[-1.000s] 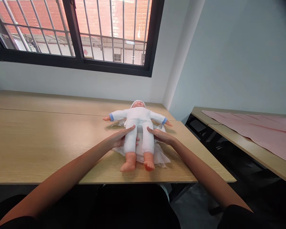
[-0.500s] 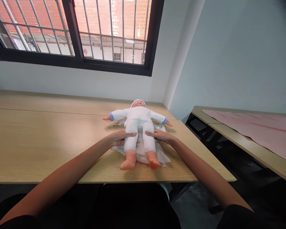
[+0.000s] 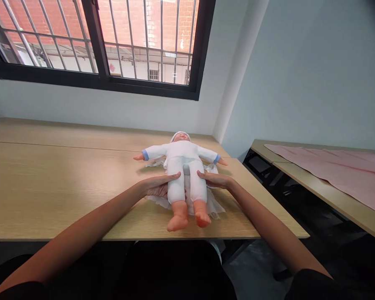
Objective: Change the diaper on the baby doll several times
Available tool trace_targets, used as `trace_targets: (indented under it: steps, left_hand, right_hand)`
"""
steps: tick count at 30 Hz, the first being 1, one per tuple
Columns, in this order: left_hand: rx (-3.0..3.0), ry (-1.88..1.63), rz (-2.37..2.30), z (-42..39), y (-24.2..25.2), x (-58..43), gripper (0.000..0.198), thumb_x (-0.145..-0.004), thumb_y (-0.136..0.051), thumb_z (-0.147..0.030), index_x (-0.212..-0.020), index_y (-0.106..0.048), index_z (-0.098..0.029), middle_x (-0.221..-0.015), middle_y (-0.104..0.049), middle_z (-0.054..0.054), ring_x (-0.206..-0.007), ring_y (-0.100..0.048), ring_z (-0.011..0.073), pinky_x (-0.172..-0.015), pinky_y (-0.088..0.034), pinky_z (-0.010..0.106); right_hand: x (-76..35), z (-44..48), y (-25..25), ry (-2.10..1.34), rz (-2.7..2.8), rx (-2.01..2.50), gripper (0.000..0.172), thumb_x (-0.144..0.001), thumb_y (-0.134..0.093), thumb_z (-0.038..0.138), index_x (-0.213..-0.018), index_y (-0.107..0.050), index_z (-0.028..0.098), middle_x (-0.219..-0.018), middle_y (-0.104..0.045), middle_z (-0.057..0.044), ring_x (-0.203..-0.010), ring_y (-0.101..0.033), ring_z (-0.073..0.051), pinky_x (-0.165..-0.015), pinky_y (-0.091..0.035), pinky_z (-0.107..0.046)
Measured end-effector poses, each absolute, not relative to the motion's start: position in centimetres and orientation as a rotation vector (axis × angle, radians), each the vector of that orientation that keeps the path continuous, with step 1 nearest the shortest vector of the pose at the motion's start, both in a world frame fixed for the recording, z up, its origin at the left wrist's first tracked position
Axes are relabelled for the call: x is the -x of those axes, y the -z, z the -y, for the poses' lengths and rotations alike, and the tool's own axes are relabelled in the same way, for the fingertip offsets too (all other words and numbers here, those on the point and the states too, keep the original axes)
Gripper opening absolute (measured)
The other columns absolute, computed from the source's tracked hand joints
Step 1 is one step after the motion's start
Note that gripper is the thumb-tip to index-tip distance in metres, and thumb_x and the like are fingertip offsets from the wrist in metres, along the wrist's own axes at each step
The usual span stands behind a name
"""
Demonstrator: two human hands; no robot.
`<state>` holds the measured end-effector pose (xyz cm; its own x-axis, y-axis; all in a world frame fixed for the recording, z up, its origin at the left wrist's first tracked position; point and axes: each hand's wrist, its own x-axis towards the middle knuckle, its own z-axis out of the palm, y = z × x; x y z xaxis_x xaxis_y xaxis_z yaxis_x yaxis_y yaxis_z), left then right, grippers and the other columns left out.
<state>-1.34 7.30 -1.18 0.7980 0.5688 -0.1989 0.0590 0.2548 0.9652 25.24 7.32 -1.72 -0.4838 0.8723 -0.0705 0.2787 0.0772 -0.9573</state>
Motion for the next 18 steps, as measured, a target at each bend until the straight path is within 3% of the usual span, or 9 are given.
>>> trace_targets:
  steps: [5,11,18]
  left_hand:
    - [-1.249,-0.326,-0.711,-6.5,0.1,1.2,0.056,-0.085,-0.056,-0.065,-0.116,-0.069,-0.021,-0.108,-0.074,0.011,-0.112,-0.066,0.0370,-0.084,-0.058,0.047]
    - [-1.346,-0.324,-0.680,-7.0,0.3,1.2,0.049,-0.085,-0.062,-0.053,-0.119,-0.067,-0.019,-0.114,-0.072,0.012,-0.113,-0.065,0.0352,-0.085,-0.057,0.039]
    - [-1.487,-0.269,-0.802,-9.7,-0.8,3.3,0.070,-0.081,-0.063,-0.054,-0.139,-0.048,-0.018,-0.128,-0.064,0.012,-0.123,-0.057,0.0326,-0.091,-0.056,0.035]
  right_hand:
    - [-25.4,-7.2,1.3,-1.379,1.918,1.159,0.060,-0.074,-0.070,0.060,-0.117,-0.068,0.018,-0.114,-0.067,-0.015,-0.111,-0.064,-0.027,-0.087,-0.056,-0.037]
    - [-24.9,-6.8,1.4,-1.226,1.883,1.165,0.060,-0.072,-0.074,0.055,-0.117,-0.068,0.016,-0.111,-0.068,-0.014,-0.109,-0.065,-0.027,-0.083,-0.057,-0.036]
    - [-26.6,-7.3,0.0,-1.486,1.873,1.426,0.068,-0.077,-0.070,0.062,-0.128,-0.060,0.018,-0.130,-0.061,-0.010,-0.120,-0.059,-0.025,-0.100,-0.054,-0.035]
